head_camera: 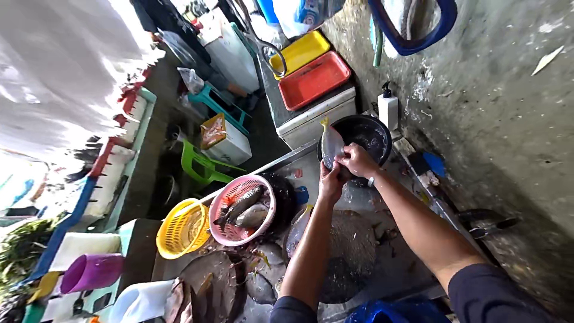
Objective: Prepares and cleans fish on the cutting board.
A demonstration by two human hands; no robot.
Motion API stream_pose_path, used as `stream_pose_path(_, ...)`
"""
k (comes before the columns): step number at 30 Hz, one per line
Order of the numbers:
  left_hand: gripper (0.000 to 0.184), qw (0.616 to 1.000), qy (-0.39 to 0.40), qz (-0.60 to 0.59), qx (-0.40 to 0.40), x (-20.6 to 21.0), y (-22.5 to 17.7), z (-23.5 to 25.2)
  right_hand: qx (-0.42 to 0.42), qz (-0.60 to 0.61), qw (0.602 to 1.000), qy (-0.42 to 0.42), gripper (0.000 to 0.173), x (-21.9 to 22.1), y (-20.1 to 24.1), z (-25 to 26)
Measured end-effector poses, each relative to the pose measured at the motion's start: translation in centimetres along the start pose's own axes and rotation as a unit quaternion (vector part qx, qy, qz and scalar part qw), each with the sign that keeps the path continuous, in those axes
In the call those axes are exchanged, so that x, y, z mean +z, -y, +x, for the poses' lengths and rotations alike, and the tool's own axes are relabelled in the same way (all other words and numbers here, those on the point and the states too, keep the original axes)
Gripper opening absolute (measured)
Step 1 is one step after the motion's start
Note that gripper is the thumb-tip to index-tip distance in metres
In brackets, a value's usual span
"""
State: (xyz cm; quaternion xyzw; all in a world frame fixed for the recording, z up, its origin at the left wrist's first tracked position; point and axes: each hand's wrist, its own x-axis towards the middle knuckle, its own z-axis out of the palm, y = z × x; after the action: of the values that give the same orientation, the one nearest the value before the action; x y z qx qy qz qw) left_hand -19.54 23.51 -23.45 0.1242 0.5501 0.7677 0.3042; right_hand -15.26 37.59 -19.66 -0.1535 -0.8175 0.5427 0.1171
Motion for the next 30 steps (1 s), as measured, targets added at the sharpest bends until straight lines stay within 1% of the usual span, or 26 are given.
stream_pose_path(1,0.046,1.0,-0.009,0.005,0.0,0.0,-0.4,0.0,-0.032,-0.047,0.998,0.006,0.037,0.0,-0.2,0.0)
stream_pose_path(2,0.045,1.0,-0.018,0.01,-0.002,-0.2,-0.9,-0.1,-0.059,-0.063,0.996,0.009,0.037,0.0,-0.3,-0.1)
stream_pose_path(3,0.043,1.0,-0.024,0.016,-0.006,-0.5,-1.4,-0.1,-0.085,-0.055,0.995,0.003,0.035,-0.1,-0.4,-0.1)
stream_pose_path(5,0.041,0.999,-0.034,0.02,-0.02,-0.9,-2.4,-0.5,-0.128,0.005,0.991,-0.041,0.029,-0.1,-1.1,-0.2)
stream_pose_path(6,0.042,0.999,-0.035,0.011,-0.024,-0.9,-2.8,-0.7,-0.138,0.03,0.988,-0.059,0.023,0.0,-1.3,-0.3)
stream_pose_path(7,0.042,0.999,-0.035,-0.002,-0.027,-0.9,-3.1,-0.7,-0.144,0.04,0.987,-0.061,0.022,0.2,-1.5,-0.4)
stream_pose_path(9,0.045,0.999,-0.025,-0.037,-0.031,-0.9,-3.4,-0.7,-0.135,0.062,0.989,-0.024,0.044,1.0,-1.4,-0.7)
stream_pose_path(10,0.045,0.998,-0.021,-0.051,-0.031,-0.9,-3.4,-0.7,-0.132,0.076,0.988,-0.01,0.045,1.5,-1.3,-0.9)
stream_pose_path(11,0.045,0.998,-0.02,-0.06,-0.028,-0.8,-3.3,-0.7,-0.138,0.081,0.987,-0.011,0.042,2.0,-1.3,-0.9)
stream_pose_path(12,0.044,0.998,-0.024,-0.059,-0.026,-0.8,-3.3,-0.6,-0.149,0.072,0.986,-0.016,0.036,2.3,-1.3,-0.8)
stream_pose_path(13,0.042,0.998,-0.03,-0.046,-0.025,-1.0,-3.2,-0.5,-0.153,0.059,0.987,-0.001,0.027,2.3,-1.2,-0.7)
stream_pose_path(15,0.04,0.999,-0.034,0.005,-0.032,-1.9,-3.2,-0.6,-0.121,0.034,0.989,0.084,0.019,1.5,-0.5,-0.5)
stream_pose_path(17,0.037,0.996,-0.028,0.08,-0.039,-2.5,-3.4,-0.7,-0.078,0.013,0.982,0.172,0.021,0.8,-0.5,-0.1)
stream_pose_path(18,0.035,0.993,-0.025,0.105,-0.041,-2.5,-3.4,-0.8,-0.067,0.019,0.979,0.192,0.022,0.6,-0.8,0.3)
stream_pose_path(19,0.034,0.992,-0.029,0.115,-0.041,-2.5,-3.4,-0.8,-0.069,0.033,0.979,0.189,0.02,0.4,-1.1,0.5)
stream_pose_path(21,0.033,0.992,-0.058,0.109,-0.038,-2.4,-3.2,-0.6,-0.099,0.069,0.984,0.134,0.012,0.2,-1.5,0.8)
stream_pose_path(23,0.036,0.991,-0.099,0.081,-0.044,-2.9,-3.0,-0.4,-0.096,0.072,0.99,0.08,0.016,-0.4,-1.4,1.3)
stream_pose_path(26,0.038,0.989,-0.141,0.006,-0.05,-4.9,-1.9,0.2,-0.037,-0.004,0.999,0.014,0.03,-1.6,-2.4,3.4)
stream_pose_path(28,0.044,0.985,-0.159,-0.038,-0.047,-6.0,-1.3,0.5,0.028,-0.095,0.995,-0.02,0.025,-2.2,-4.0,5.8)
stream_pose_path(29,0.045,0.983,-0.174,-0.041,-0.044,-6.3,-1.0,0.5,0.083,-0.138,0.987,-0.024,0.037,-2.1,-4.8,6.7)
stream_pose_path(30,0.045,0.98,-0.189,-0.037,-0.041,-6.4,-0.6,0.5,0.151,-0.173,0.973,-0.016,0.056,-1.6,-5.7,7.3)
